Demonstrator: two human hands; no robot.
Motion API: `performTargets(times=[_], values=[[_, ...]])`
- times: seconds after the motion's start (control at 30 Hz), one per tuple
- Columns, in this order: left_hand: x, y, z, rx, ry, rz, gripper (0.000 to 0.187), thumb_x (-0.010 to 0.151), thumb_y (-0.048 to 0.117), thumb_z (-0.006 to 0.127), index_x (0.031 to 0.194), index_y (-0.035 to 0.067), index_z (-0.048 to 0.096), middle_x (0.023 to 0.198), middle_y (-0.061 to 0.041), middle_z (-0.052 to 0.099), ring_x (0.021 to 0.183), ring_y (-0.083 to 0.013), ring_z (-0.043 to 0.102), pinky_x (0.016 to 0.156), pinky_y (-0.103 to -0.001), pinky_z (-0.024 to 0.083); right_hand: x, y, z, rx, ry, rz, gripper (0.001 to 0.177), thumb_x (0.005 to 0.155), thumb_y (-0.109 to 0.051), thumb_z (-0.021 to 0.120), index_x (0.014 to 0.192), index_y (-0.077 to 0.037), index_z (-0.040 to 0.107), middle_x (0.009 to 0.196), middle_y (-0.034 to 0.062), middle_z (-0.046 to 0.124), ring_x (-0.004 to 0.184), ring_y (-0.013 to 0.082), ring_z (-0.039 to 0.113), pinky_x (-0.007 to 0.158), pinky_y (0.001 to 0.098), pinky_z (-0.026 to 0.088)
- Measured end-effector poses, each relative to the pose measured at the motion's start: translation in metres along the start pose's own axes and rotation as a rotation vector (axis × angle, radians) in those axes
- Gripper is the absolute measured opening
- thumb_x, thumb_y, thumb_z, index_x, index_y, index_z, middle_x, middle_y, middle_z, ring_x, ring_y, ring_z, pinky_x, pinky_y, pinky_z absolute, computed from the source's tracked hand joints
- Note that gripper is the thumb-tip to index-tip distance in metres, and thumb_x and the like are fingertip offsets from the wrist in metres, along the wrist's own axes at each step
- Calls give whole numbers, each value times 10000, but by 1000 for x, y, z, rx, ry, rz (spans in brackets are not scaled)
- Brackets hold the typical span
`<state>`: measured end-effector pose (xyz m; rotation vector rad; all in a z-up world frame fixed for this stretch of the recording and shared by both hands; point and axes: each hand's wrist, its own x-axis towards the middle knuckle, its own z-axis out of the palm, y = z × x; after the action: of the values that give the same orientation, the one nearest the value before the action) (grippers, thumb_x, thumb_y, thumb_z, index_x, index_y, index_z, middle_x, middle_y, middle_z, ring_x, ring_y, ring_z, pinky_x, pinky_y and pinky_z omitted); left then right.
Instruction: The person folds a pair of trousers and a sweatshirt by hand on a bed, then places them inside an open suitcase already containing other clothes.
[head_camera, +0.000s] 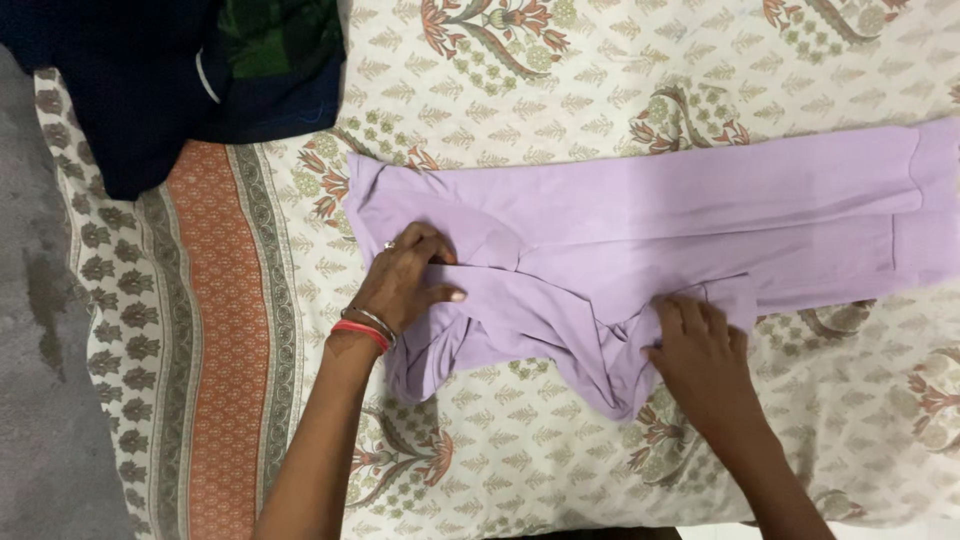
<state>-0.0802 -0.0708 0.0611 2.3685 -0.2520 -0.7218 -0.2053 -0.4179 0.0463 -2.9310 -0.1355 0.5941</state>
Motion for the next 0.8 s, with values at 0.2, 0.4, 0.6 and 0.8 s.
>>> performTargets(times=[0.2,0.4,0.6,0.8], values=[[-5,-14,-4,139,82,126,303,733,7,734,1031,24,678,1131,-117,610,1064,-345,622,930,-417,522,5,32,-2,-47,-222,139,665,921,-387,682,1484,-124,443,1217,136,676,1162,327,664,1055,579,468],[1,-7,-14,266,79,8,91,869,28,652,953,63,658,983,-124,715,937,-326,689,876,-441,502,2,78,-14,-184,-327,113,380,922,-398,697,1249,-212,648,1307,84,646,1169,251,651,1010,429,548],[-5,-2,-18,278,108,16,95,857,45,678,947,74,670,918,-105,757,897,-297,693,845,-451,456,-21,178,-29,-51,-217,131,370,686,-340,856,1022,-205,780,1454,13,611,1365,288,476,1041,480,506],[6,-9,-14,167,161,22,130,939,50,635,1057,78,680,971,-108,750,913,-273,717,857,-360,503,-22,244,-25,243,-176,-10,526,721,-357,787,1173,-95,731,1276,69,687,1279,258,532,1030,512,485]])
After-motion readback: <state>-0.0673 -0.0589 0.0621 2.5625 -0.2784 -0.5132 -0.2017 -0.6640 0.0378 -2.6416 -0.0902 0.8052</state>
